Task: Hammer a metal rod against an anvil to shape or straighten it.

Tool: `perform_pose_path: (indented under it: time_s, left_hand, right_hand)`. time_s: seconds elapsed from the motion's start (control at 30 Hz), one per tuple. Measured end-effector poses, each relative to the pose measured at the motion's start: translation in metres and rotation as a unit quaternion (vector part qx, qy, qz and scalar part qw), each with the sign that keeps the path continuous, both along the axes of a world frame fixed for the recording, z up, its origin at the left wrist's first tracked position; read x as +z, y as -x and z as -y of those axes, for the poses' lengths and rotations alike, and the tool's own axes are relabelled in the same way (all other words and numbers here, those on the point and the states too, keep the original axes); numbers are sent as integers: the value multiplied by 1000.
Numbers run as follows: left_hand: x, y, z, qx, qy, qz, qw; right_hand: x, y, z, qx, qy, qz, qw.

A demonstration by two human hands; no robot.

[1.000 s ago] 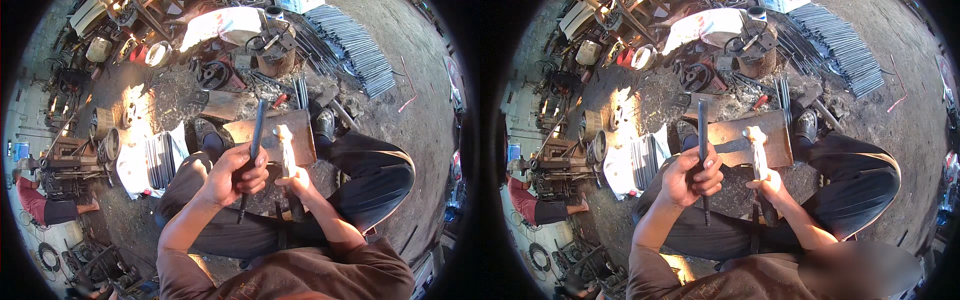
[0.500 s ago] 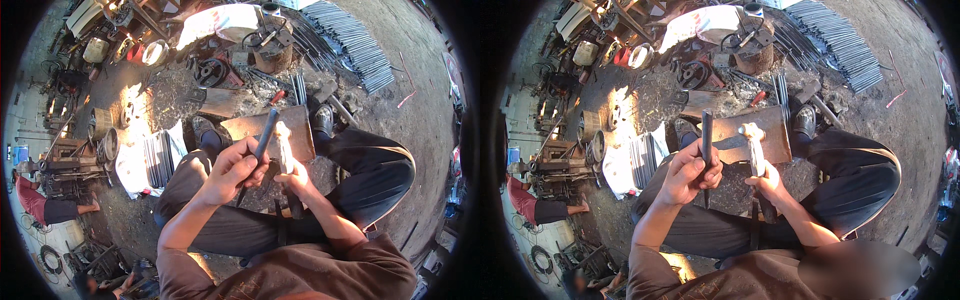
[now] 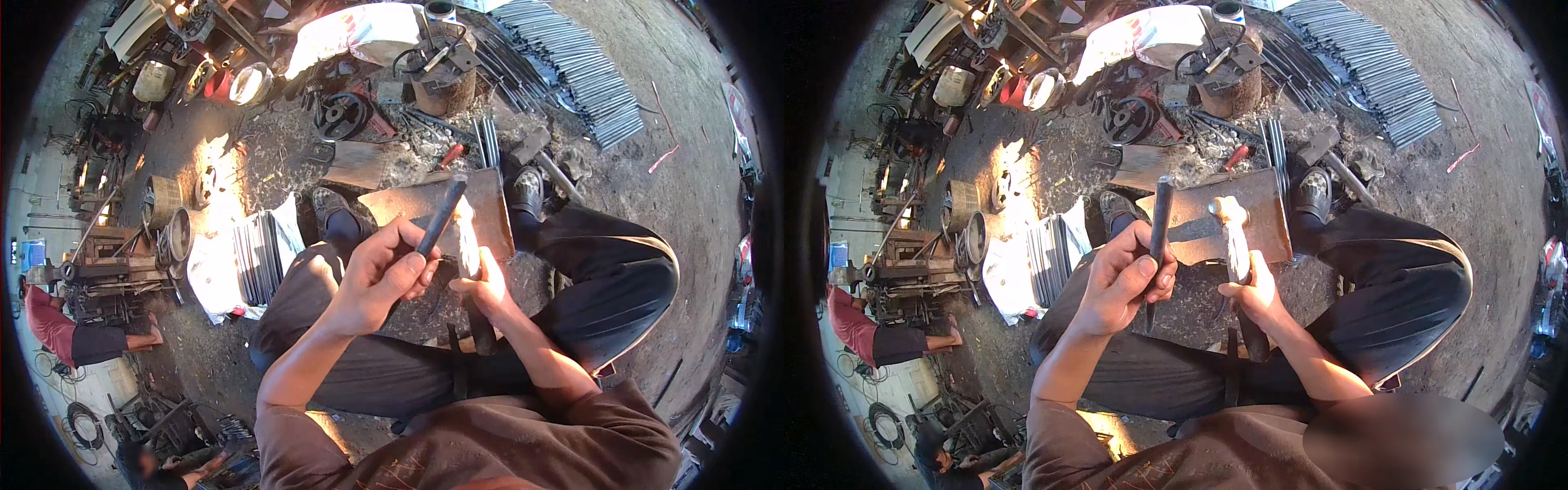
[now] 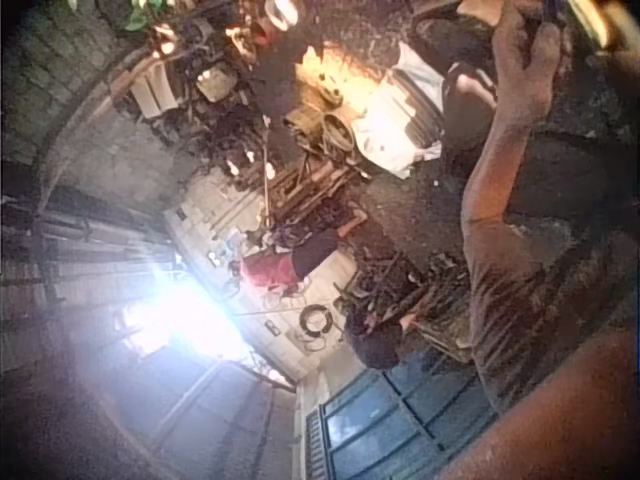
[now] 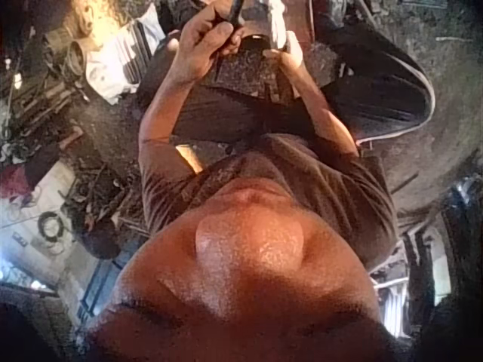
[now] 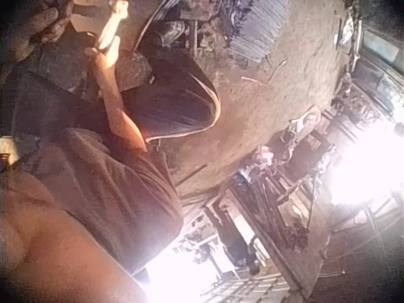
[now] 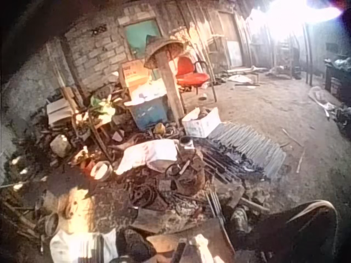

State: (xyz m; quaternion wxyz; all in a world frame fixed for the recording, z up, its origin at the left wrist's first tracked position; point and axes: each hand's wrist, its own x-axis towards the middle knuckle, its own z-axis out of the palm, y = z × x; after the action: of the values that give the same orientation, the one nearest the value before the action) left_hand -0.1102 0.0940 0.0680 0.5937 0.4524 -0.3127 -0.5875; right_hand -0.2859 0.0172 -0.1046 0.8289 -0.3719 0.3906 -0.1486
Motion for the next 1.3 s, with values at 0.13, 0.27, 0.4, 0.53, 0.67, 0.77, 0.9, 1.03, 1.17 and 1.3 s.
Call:
perform_pose_path:
  time_s: [0.13,0.27,0.4,0.53,0.67,0.77,0.9,1.03,1.17,1.3]
  left_hand:
    - [-1,3,0,21,6,42,999]
    - [6,9,-1,54,-5,104,993]
    - [8,13,0,88,-26,79,993]
    - [2,13,2,112,-31,70,991]
    - [-6,6,-3,146,-21,99,984]
    - [-13,1,-16,198,-15,98,975]
    - [-25,-8,-34,242,-29,85,966]
    - [-32,-15,-42,265,-26,51,962]
    - [-42,-29,-56,279,-27,24,960]
    - [-43,-55,-72,293,-20,-38,955]
  right_hand:
    - [-2,0,3,-4,0,9,1000]
    - [-3,2,4,5,-8,11,1000]
    - [3,2,5,21,42,-8,999]
    - [-2,5,4,30,30,-6,999]
    - [10,2,4,119,375,-193,899]
    - [-5,1,6,87,655,-193,726]
    - [-1,-2,14,157,669,-270,674]
    - [4,-1,18,149,694,-301,637]
    - [62,-38,11,168,601,-152,766]
    - [121,-101,-39,259,259,64,928]
